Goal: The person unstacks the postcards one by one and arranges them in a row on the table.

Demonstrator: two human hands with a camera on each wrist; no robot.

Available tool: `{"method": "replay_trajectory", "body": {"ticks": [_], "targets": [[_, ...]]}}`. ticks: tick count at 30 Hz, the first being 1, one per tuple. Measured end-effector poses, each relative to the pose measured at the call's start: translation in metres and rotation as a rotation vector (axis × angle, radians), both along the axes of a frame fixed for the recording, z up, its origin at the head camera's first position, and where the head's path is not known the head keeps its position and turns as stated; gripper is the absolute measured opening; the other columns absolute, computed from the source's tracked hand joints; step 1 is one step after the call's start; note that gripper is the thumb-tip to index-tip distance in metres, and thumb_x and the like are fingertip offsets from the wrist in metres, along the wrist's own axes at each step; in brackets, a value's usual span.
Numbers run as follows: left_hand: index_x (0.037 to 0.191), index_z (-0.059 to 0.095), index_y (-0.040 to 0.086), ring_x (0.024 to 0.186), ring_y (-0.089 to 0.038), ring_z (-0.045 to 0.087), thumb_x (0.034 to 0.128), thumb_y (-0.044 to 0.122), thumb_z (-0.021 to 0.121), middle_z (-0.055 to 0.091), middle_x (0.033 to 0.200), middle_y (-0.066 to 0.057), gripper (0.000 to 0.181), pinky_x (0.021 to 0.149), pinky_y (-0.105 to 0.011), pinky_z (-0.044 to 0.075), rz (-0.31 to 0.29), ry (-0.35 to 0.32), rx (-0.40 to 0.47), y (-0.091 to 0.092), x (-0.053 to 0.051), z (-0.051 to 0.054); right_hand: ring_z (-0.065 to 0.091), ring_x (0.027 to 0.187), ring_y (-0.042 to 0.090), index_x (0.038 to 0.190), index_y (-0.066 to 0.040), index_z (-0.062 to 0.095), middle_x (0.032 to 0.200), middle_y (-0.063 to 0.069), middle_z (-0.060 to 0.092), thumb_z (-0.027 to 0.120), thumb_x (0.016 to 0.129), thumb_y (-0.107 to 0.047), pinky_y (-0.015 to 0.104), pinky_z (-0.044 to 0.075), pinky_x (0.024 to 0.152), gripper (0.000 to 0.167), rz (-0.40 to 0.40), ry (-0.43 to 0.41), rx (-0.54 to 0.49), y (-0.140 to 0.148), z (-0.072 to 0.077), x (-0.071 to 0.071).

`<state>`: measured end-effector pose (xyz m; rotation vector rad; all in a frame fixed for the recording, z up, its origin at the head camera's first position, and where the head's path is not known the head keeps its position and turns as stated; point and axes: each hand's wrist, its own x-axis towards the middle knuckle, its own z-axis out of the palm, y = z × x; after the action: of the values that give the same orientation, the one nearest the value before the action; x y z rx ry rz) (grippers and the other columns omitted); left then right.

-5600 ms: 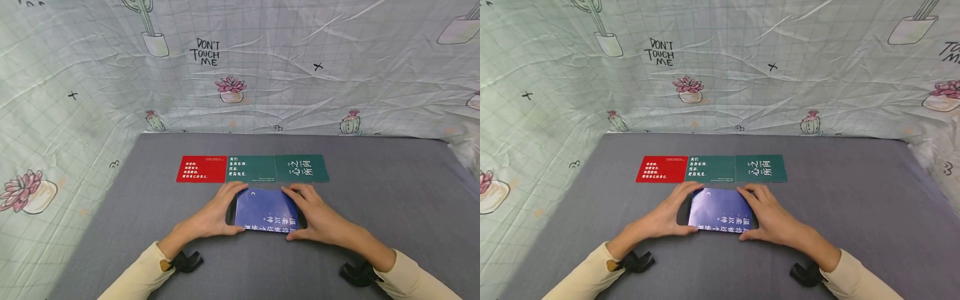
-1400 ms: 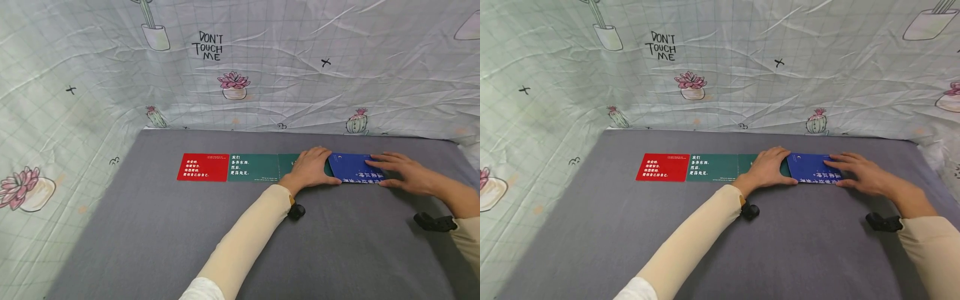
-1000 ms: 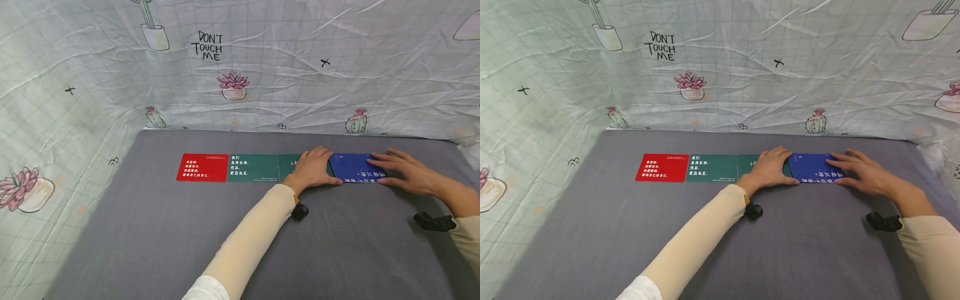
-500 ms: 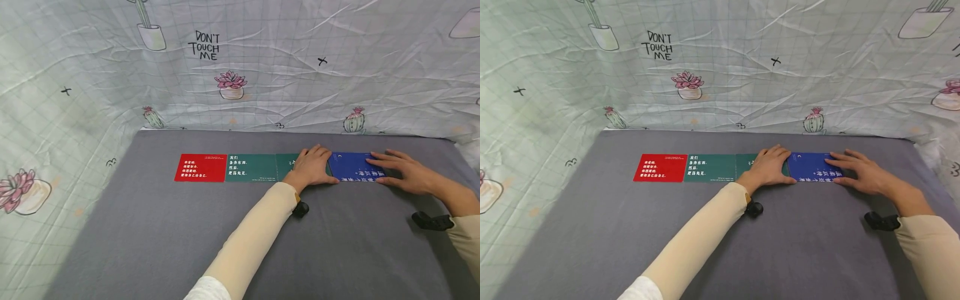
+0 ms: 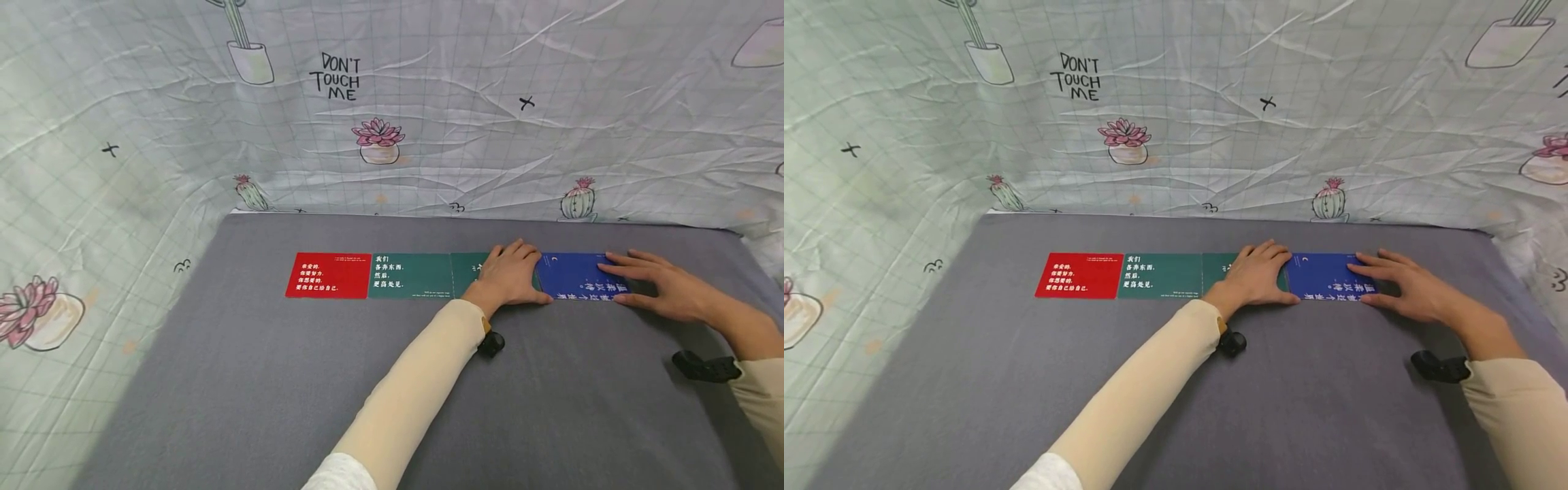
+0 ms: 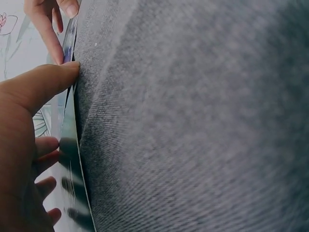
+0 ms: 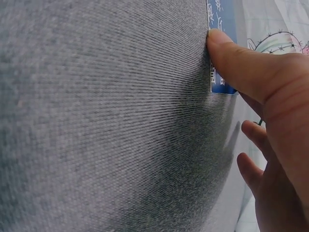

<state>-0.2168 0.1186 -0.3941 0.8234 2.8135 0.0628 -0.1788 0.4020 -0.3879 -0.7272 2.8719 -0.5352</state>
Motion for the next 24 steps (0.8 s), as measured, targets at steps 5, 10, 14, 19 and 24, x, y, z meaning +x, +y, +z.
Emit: {"method": "replay_trajectory", "body": {"ticks": [5, 10, 14, 19, 24], "targets": [[0.15, 0.027, 0.033, 0.143, -0.007, 0.007, 0.0797, 0.075, 0.051, 0.021, 0.154, 0.017, 0.085, 0.113, -0.032, 0.012, 0.007, 0.014, 0.002, -0.0021, 0.0004, -0.0008, 0.014, 0.138, 0.048, 0.137, -0.008, 0.052, 0.148, 0.021, 0.034, 0.074, 0.084, -0.022, 0.069, 0.006, 0.105, 0.059, -0.001, -0.013, -0.014, -0.0028, -0.0009, 0.0009], [0.15, 0.029, 0.032, 0.143, -0.008, 0.007, 0.081, 0.073, 0.051, 0.021, 0.154, 0.017, 0.083, 0.114, -0.032, 0.011, 0.003, 0.017, 0.006, -0.0025, 0.0017, -0.001, 0.017, 0.136, 0.05, 0.136, -0.006, 0.053, 0.148, 0.021, 0.035, 0.074, 0.083, -0.021, 0.07, 0.009, 0.103, 0.059, -0.006, -0.02, -0.024, -0.0042, 0.0008, 0.0019], [0.15, 0.029, 0.032, 0.144, -0.009, 0.007, 0.0817, 0.072, 0.051, 0.021, 0.154, 0.017, 0.082, 0.114, -0.032, 0.011, 0.004, 0.024, 0.011, -0.0017, 0.0027, -0.0012, 0.018, 0.135, 0.051, 0.136, -0.005, 0.053, 0.148, 0.022, 0.035, 0.074, 0.083, -0.022, 0.07, 0.009, 0.103, 0.059, -0.009, -0.029, -0.021, -0.0044, 0.0019, 0.0019], [0.15, 0.029, 0.032, 0.144, -0.009, 0.007, 0.0828, 0.072, 0.05, 0.021, 0.154, 0.017, 0.081, 0.114, -0.032, 0.01, 0.001, 0.03, 0.01, 0.0, 0.0043, -0.0023, 0.017, 0.135, 0.052, 0.136, -0.005, 0.052, 0.148, 0.023, 0.034, 0.074, 0.084, -0.022, 0.07, 0.008, 0.103, 0.059, -0.012, -0.032, -0.015, -0.0029, 0.0012, 0.0019], [0.15, 0.028, 0.033, 0.144, -0.008, 0.006, 0.0833, 0.072, 0.048, 0.021, 0.154, 0.017, 0.08, 0.114, -0.033, 0.01, -0.003, 0.034, -0.002, 0.0005, 0.0065, -0.0021, 0.018, 0.134, 0.053, 0.138, -0.006, 0.05, 0.148, 0.023, 0.033, 0.072, 0.085, -0.022, 0.07, 0.009, 0.103, 0.059, 0.013, -0.015, -0.022, -0.0005, -0.0004, 0.0034]]}}
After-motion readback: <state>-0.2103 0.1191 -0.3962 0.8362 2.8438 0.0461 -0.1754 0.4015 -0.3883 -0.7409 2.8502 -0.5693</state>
